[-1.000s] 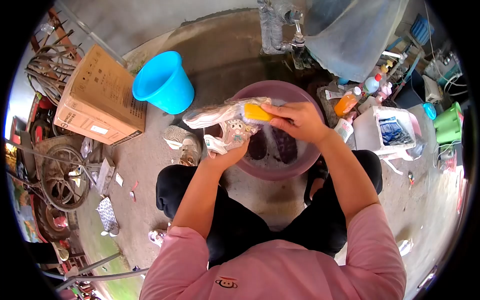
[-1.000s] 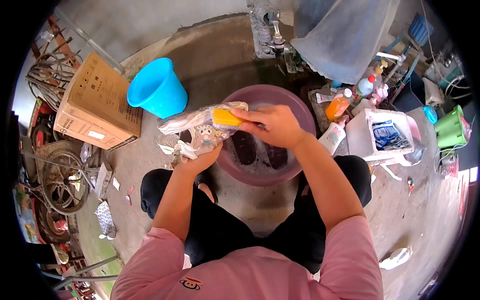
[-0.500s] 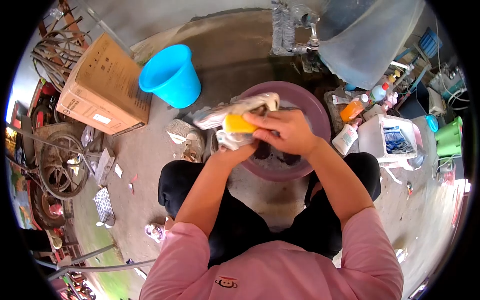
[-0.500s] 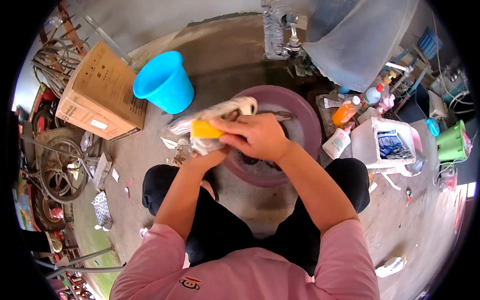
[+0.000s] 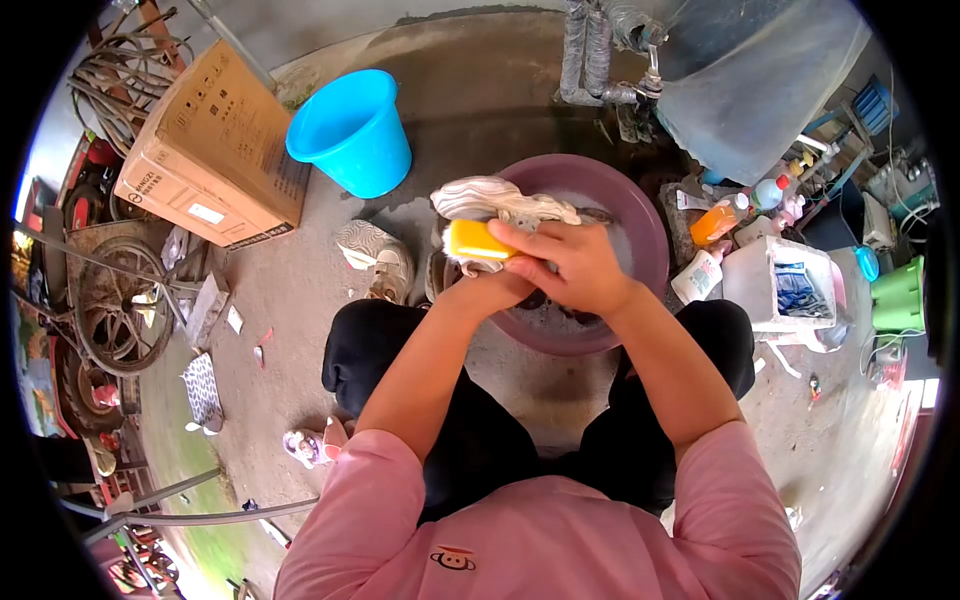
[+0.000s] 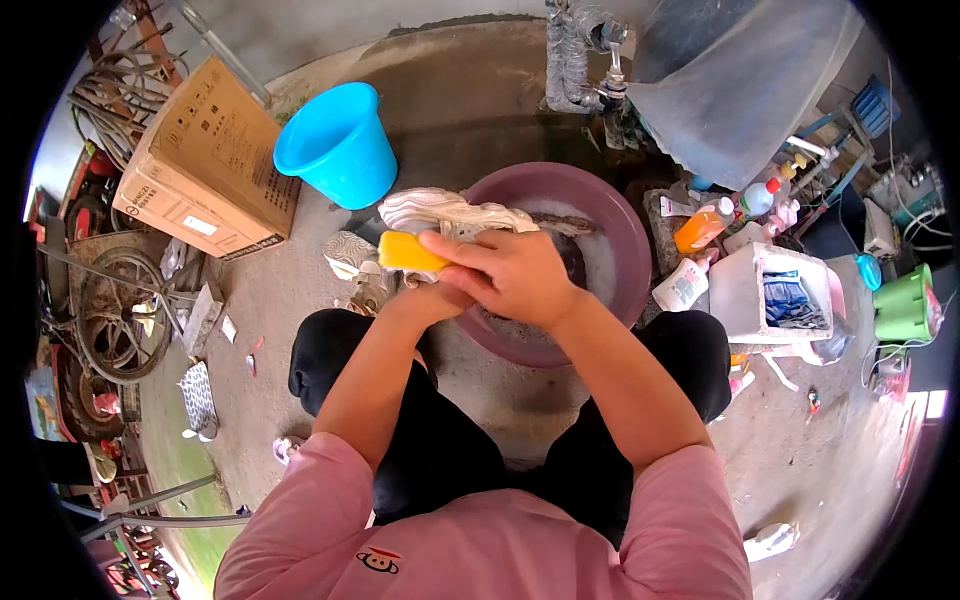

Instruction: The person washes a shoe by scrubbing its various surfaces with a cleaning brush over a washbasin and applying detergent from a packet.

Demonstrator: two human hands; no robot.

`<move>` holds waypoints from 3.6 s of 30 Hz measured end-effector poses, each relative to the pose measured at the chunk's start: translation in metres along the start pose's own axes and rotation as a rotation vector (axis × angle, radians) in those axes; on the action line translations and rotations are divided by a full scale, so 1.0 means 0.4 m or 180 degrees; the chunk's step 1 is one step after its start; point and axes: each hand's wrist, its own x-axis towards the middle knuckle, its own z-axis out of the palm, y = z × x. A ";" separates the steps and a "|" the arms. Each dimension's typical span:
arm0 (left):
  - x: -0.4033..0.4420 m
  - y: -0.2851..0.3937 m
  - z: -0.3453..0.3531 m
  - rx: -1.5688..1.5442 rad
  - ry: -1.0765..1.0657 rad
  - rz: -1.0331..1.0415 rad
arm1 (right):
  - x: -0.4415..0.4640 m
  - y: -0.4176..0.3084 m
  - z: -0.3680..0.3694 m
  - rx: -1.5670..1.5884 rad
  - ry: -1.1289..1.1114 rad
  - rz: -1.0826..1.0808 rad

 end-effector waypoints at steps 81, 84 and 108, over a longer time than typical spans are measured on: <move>0.040 -0.009 -0.009 0.0071 0.1660 0.0591 | -0.064 0.132 -0.030 -0.0309 0.1135 0.0114; 0.038 -0.017 0.015 0.0623 0.1948 0.0952 | -0.039 0.053 -0.034 -0.0403 0.0824 -0.0191; 0.014 0.042 0.000 -0.4215 0.0833 -0.0546 | -0.050 0.128 -0.029 -0.0152 0.1410 0.0865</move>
